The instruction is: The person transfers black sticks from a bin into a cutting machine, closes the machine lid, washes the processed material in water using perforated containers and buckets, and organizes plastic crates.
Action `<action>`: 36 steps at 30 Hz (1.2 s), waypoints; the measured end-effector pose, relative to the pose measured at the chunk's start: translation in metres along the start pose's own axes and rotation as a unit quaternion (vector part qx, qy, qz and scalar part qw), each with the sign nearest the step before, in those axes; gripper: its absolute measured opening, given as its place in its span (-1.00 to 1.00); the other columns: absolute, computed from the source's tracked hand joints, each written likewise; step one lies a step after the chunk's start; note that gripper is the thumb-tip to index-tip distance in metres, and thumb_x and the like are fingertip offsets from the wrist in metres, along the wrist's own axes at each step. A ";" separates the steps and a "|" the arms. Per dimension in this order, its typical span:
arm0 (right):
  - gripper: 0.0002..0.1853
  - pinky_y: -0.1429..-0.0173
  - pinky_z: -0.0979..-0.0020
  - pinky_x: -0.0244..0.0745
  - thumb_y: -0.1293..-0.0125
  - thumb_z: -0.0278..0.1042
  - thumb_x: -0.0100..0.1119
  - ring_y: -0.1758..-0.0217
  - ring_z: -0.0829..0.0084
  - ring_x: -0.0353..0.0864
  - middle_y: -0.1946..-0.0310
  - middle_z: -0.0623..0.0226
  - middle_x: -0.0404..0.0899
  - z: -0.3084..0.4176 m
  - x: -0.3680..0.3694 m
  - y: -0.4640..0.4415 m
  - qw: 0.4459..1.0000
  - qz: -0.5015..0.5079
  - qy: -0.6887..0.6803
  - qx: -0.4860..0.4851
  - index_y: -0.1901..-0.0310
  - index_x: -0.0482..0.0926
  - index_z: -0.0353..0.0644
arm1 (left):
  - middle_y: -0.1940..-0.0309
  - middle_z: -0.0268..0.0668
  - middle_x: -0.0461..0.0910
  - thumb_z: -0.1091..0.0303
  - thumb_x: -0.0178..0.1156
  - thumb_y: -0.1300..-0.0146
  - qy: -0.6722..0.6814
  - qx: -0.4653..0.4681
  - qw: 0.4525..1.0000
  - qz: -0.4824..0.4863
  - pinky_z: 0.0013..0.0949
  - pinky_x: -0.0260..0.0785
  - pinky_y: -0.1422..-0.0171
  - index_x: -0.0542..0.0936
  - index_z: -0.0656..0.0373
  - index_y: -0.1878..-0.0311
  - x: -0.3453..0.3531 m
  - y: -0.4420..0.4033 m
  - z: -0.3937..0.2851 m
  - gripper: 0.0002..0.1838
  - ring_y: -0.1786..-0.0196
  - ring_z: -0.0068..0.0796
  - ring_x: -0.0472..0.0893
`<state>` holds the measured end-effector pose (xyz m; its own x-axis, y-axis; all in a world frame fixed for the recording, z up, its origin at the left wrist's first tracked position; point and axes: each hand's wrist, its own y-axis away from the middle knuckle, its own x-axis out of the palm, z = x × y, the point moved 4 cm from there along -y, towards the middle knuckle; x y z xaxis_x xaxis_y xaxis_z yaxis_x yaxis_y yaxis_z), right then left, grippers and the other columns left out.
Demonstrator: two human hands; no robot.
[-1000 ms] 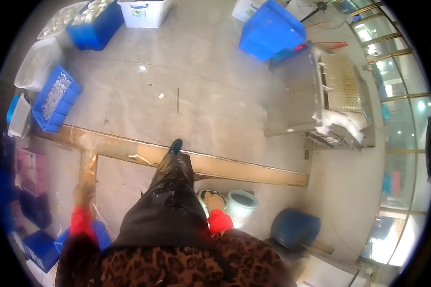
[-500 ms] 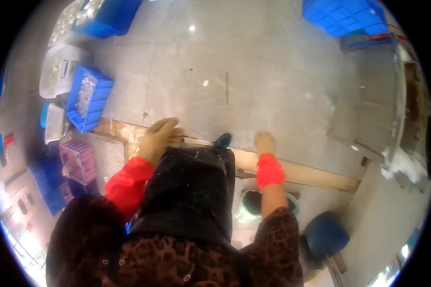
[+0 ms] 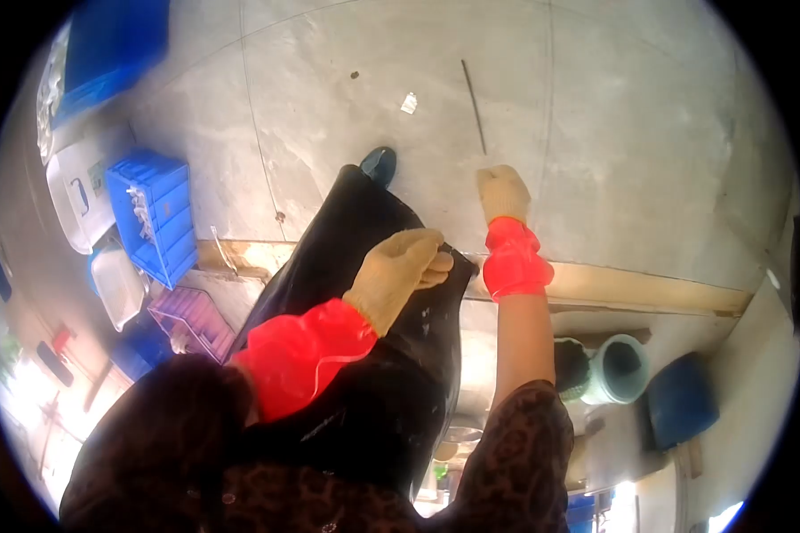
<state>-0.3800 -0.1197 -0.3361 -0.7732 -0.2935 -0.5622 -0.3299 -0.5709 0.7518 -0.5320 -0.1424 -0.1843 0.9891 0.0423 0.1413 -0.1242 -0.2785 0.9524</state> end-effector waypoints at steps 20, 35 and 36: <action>-0.56 0.06 0.26 0.32 0.02 -0.01 0.00 0.16 0.13 0.46 0.20 0.12 0.47 -0.247 0.130 0.027 0.883 -0.115 -0.241 0.385 0.19 0.47 -0.18 | 0.27 -0.15 0.51 0.27 -0.09 -0.22 -0.137 -0.107 0.984 0.030 -0.31 0.37 0.05 0.35 0.33 0.00 0.067 -0.041 0.073 -0.64 0.19 -0.35 0.51; -0.57 0.22 0.37 0.38 0.07 -0.13 0.07 0.33 0.31 0.51 0.39 0.02 0.52 -0.307 0.144 0.058 0.682 -0.194 -0.528 0.466 0.34 0.48 -0.43 | 0.27 -0.15 0.52 0.33 -0.08 -0.21 -0.192 -0.133 0.972 0.033 -0.29 0.37 0.04 0.36 0.32 0.01 0.089 -0.031 0.103 -0.67 0.19 -0.36 0.52; -0.62 0.29 0.38 0.40 0.05 -0.15 0.04 0.40 0.36 0.52 0.44 0.04 0.53 -0.300 0.138 0.067 0.623 -0.179 -0.585 0.488 0.41 0.48 -0.41 | 0.27 -0.15 0.52 0.33 -0.08 -0.21 -0.186 -0.126 0.974 0.033 -0.29 0.37 0.04 0.36 0.32 0.01 0.085 -0.028 0.104 -0.67 0.19 -0.36 0.52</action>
<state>-0.3463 -0.4283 -0.4669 -0.2329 0.8037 -0.5476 -0.3267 0.4657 0.8224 -0.4358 -0.2309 -0.2267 0.9330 -0.3308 0.1419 -0.1581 -0.0222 0.9872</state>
